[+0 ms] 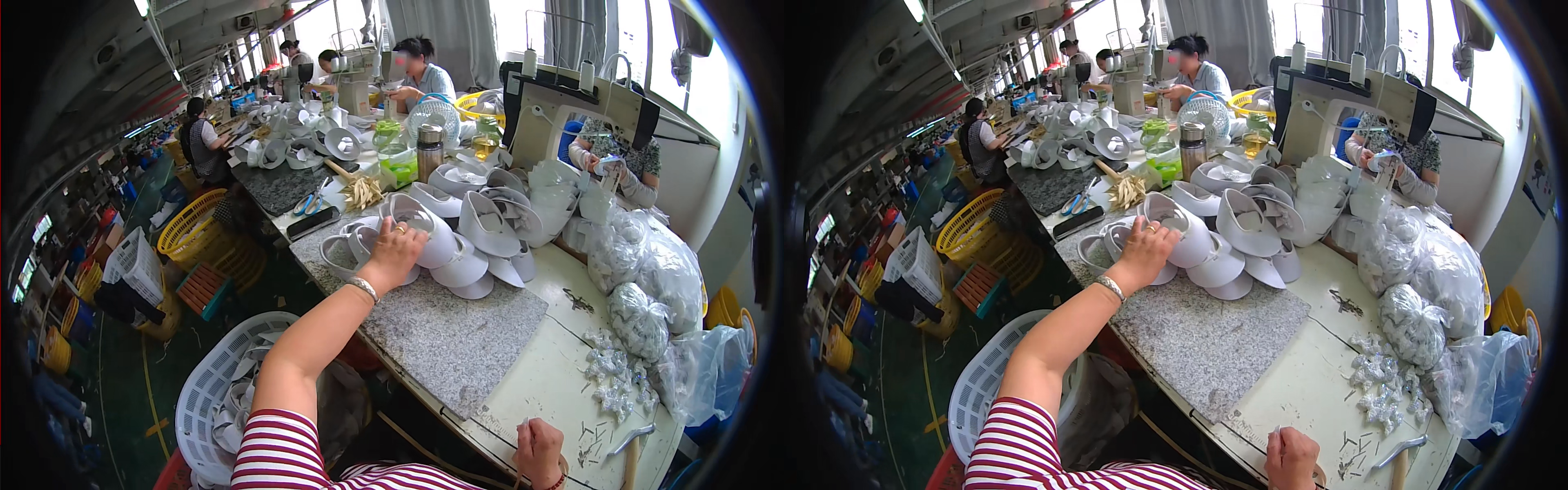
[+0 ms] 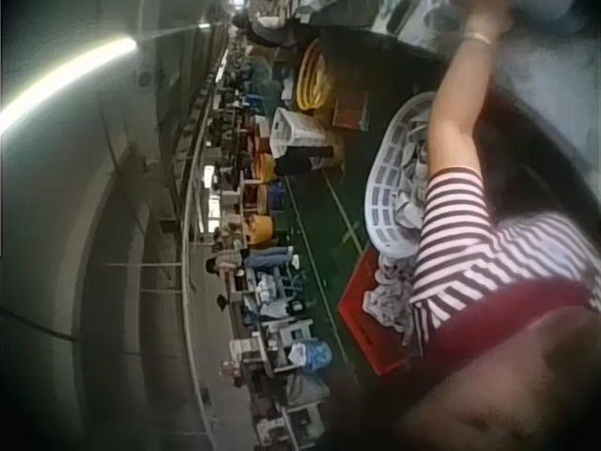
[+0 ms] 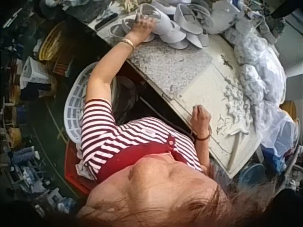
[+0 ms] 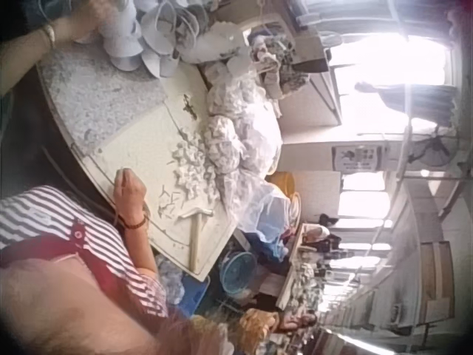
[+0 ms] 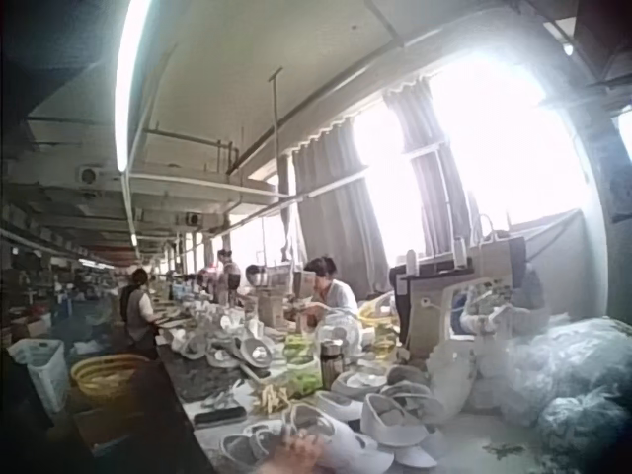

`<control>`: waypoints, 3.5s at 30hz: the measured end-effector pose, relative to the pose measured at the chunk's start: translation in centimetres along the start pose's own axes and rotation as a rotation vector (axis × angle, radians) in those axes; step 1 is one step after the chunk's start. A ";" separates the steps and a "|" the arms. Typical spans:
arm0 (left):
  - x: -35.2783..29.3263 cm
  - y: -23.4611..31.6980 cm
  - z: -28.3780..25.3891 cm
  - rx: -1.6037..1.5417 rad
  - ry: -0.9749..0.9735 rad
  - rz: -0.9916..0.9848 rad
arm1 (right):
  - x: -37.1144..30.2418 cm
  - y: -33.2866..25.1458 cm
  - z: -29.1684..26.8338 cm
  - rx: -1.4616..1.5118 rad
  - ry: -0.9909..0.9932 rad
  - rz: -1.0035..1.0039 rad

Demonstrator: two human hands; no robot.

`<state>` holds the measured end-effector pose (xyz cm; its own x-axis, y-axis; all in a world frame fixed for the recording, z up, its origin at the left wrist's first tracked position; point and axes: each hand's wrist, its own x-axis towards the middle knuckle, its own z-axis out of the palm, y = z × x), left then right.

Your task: The person applies adhesive strips to shoe components by hand, then fits the components together.

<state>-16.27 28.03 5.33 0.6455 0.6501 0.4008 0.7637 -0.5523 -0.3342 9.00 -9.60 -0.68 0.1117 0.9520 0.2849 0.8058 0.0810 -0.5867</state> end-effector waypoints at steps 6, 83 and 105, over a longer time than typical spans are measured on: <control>-1.4 7.4 -7.9 -0.528 -0.067 0.163 | 0.1 -0.2 0.2 0.007 -0.001 -0.062; -12.5 18.2 -10.2 -2.079 -1.283 -0.441 | 0.0 -1.5 0.8 0.953 -0.187 0.392; -13.5 18.4 -10.0 -2.154 -1.256 -0.433 | 0.0 -1.7 -0.2 0.789 -0.261 0.309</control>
<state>-10.91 3.87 2.34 0.8361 0.2406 -0.4930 0.2747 0.5942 0.7559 7.74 -9.77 0.53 0.0447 0.9941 -0.0984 0.1149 -0.1030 -0.9880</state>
